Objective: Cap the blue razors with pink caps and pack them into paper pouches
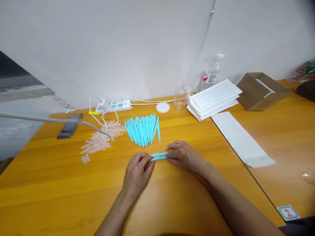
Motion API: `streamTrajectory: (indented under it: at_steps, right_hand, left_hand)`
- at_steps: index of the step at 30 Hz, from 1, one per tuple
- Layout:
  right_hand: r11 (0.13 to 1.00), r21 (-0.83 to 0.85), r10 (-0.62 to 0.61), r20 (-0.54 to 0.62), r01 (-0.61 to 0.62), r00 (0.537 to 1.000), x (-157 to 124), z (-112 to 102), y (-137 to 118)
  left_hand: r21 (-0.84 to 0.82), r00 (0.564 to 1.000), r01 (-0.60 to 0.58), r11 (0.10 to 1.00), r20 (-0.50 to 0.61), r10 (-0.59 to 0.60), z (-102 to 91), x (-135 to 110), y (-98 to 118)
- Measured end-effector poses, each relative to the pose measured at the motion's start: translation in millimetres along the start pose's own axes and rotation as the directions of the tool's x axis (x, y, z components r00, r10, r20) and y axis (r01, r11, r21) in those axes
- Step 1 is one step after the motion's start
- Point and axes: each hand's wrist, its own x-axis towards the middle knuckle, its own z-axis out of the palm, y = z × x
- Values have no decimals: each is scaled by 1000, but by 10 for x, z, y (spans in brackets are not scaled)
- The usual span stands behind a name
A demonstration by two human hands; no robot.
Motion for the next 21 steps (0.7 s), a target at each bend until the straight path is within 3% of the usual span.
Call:
streamTrajectory:
  at_steps: [3, 7, 11, 14, 17, 19, 21]
  right_hand:
    - [999, 52, -9, -55, 12, 998, 1, 3, 32]
    - [989, 144, 43, -144, -22, 989, 7, -32, 55]
    - [948, 282, 215, -215, -150, 953, 39, -65, 47]
    - [886, 382, 366, -227, -263, 903, 88, -50, 49]
    - [707, 618, 541, -159, -344, 826, 154, -22, 45]
    - [480, 809, 607, -25, -341, 794, 191, -15, 21]
    - [253, 914, 598, 110, -317, 794, 204, -19, -25]
  left_hand:
    - [-9, 999, 47, 999, 0, -47, -15, 128, 86]
    - [139, 969, 245, 960, -12, -246, 97, 594, 259]
    - [197, 928, 346, 917, 70, -365, 298, 1080, 299]
    - [137, 918, 374, 917, 90, -387, 350, 1182, 282]
    - [2, 908, 389, 921, 168, -384, 303, 1056, 350]
    - [-113, 899, 400, 909, 240, -366, 249, 900, 446]
    - [-267, 884, 435, 860, 306, -352, 193, 722, 548]
